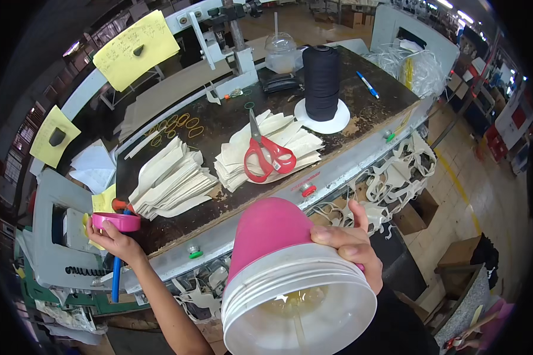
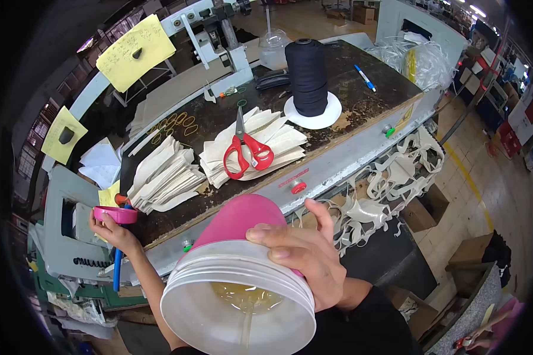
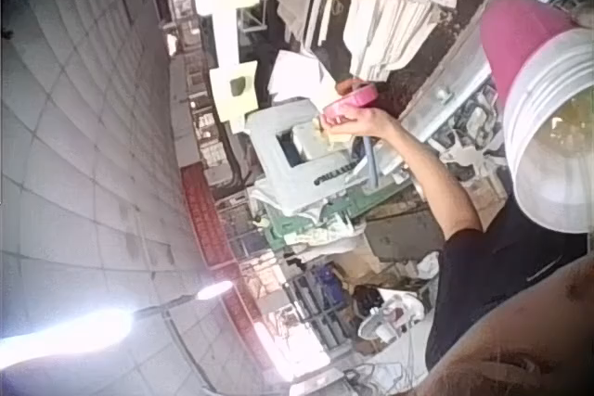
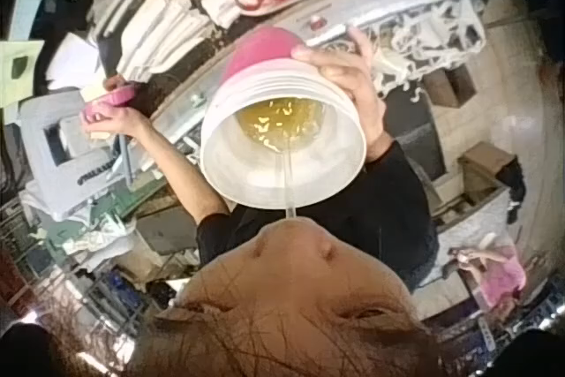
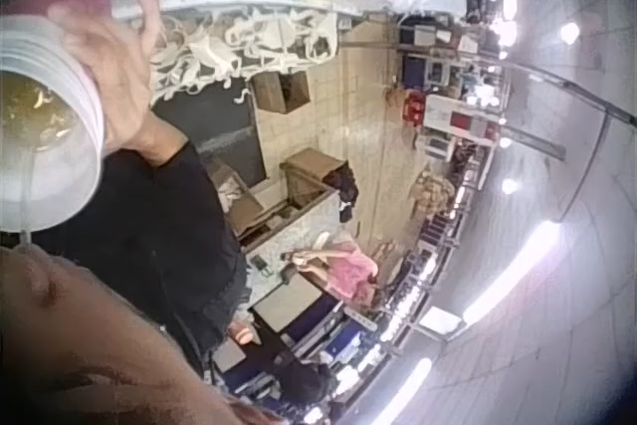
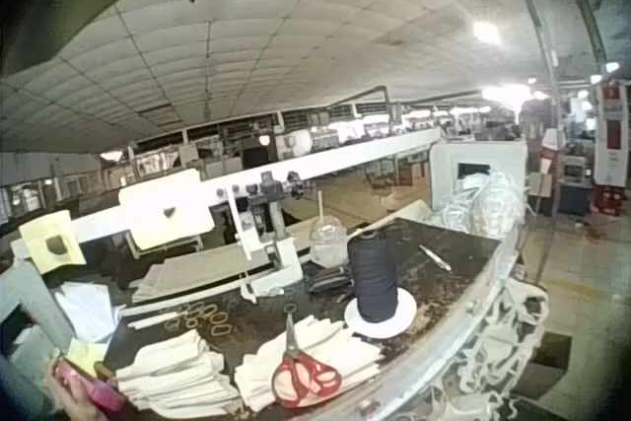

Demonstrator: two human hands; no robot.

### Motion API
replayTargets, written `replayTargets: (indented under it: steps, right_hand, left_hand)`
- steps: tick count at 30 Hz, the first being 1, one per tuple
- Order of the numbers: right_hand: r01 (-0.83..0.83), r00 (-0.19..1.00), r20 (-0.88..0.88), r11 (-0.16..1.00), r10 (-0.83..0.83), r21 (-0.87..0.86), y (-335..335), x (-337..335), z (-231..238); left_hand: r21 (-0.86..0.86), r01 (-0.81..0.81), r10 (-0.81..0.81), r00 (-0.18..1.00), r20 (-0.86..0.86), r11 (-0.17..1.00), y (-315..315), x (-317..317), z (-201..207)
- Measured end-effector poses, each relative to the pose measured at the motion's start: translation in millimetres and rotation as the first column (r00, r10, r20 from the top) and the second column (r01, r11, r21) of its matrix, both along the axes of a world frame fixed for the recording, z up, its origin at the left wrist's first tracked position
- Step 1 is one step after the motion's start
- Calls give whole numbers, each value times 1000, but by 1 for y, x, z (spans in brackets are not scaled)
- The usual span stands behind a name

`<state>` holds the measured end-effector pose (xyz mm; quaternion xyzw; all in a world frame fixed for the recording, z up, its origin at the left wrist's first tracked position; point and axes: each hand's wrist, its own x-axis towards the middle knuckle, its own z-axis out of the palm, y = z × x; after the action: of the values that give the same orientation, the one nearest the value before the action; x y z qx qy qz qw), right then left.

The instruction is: Using a template to press and cut out shoe component patterns from material at a industrial workbench.

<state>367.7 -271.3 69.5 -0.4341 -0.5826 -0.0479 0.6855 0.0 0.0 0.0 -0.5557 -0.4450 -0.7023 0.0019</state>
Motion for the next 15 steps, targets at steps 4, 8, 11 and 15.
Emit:
replayTargets:
  steps: [4,8,11,15]
  right_hand:
    - [-2,999,-36,1000,3,21,1,-1,1]
    - [-44,999,-19,999,44,-4,-3,4,2]
    - [-100,991,77,992,106,-81,-11,17,6]
    - [-117,986,98,981,133,-156,-14,18,13]
  left_hand:
    - [3,5,-5,1000,18,1000,0,-2,1]
    - [40,-34,35,999,-1,999,-2,-2,0]
    - [52,-48,49,999,-16,997,0,-9,-1]
    - [102,37,-49,992,115,994,-5,-2,3]
